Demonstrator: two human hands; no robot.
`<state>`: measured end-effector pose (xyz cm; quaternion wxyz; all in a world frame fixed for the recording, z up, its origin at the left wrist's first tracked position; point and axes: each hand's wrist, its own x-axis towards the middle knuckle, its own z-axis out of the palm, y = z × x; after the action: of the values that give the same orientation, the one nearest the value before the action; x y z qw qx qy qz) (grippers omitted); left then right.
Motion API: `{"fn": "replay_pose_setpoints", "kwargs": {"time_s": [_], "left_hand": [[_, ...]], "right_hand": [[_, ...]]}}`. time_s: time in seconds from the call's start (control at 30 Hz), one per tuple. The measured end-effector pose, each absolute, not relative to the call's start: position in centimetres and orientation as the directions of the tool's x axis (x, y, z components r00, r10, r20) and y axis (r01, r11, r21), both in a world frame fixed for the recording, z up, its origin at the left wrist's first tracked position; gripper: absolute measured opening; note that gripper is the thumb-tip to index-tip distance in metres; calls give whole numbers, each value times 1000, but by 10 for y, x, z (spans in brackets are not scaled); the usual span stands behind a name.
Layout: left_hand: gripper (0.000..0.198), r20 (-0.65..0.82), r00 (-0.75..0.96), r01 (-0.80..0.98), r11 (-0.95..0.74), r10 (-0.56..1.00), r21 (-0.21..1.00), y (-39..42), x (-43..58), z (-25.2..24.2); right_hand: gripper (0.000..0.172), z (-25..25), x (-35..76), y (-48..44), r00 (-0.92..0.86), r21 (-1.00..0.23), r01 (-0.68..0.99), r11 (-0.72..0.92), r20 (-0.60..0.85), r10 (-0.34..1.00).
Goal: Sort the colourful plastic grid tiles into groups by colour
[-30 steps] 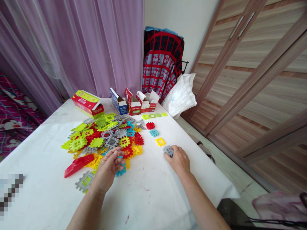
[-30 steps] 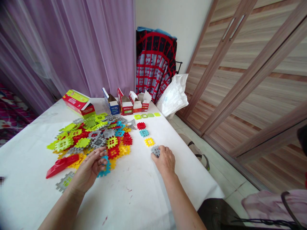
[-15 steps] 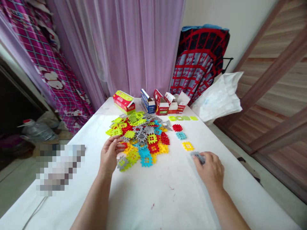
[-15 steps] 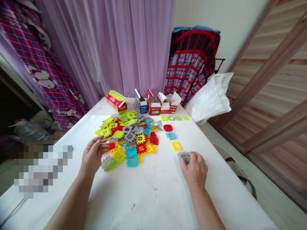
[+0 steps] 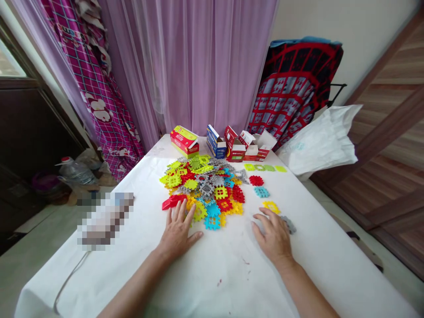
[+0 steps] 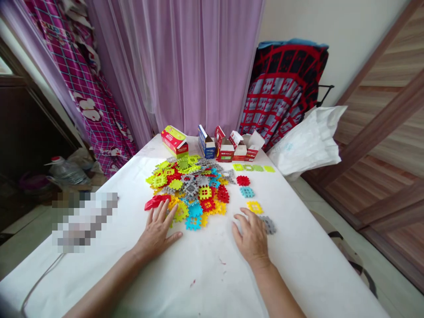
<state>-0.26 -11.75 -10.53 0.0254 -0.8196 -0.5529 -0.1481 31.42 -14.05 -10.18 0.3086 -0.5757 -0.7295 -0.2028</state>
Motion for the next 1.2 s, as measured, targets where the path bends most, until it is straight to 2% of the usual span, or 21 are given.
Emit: {"fn": "replay_pose_setpoints", "kwargs": {"time_s": [0.1, 0.17, 0.27, 0.43, 0.53, 0.63, 0.73, 0.83, 1.0, 1.2], "left_hand": [[68, 279, 297, 939, -332, 913, 88, -102, 11, -102], [66, 288, 267, 951, -300, 920, 77, -91, 16, -100], [65, 291, 243, 958, -276, 925, 77, -75, 20, -99], [62, 314, 209, 957, -260, 926, 131, -58, 21, -98], [63, 347, 247, 913, -337, 905, 229, -58, 16, -97], [56, 427, 275, 792, -455, 861, 407, -59, 7, -97], [47, 474, 121, 652, -430, 872, 624, -55, -2, -97], [44, 417, -55, 558, -318, 907, 766, -50, -4, -96], [43, 351, -155, 498, -234, 924, 835, -50, -2, -94], [41, 355, -153, 479, -245, 922, 843, -53, -1, -91]], "right_hand": [[33, -97, 278, -135, -346, -75, 881, 467, 571, 744], [41, -94, 259, -126, -416, -97, 843, 528, 505, 756], [45, -93, 243, -107, -412, -128, 844, 522, 468, 782], [42, -96, 241, -86, -310, -180, 879, 441, 486, 817], [37, -99, 244, -87, -284, -210, 865, 455, 542, 791], [26, -102, 247, -89, -235, -264, 841, 472, 608, 758], [22, -101, 245, -80, -174, -313, 839, 446, 623, 763], [20, -90, 233, -61, -161, -321, 853, 411, 587, 793], [27, -60, 203, -27, -143, -298, 904, 307, 466, 873], [33, -54, 185, -11, -112, -237, 950, 202, 347, 931]]}}
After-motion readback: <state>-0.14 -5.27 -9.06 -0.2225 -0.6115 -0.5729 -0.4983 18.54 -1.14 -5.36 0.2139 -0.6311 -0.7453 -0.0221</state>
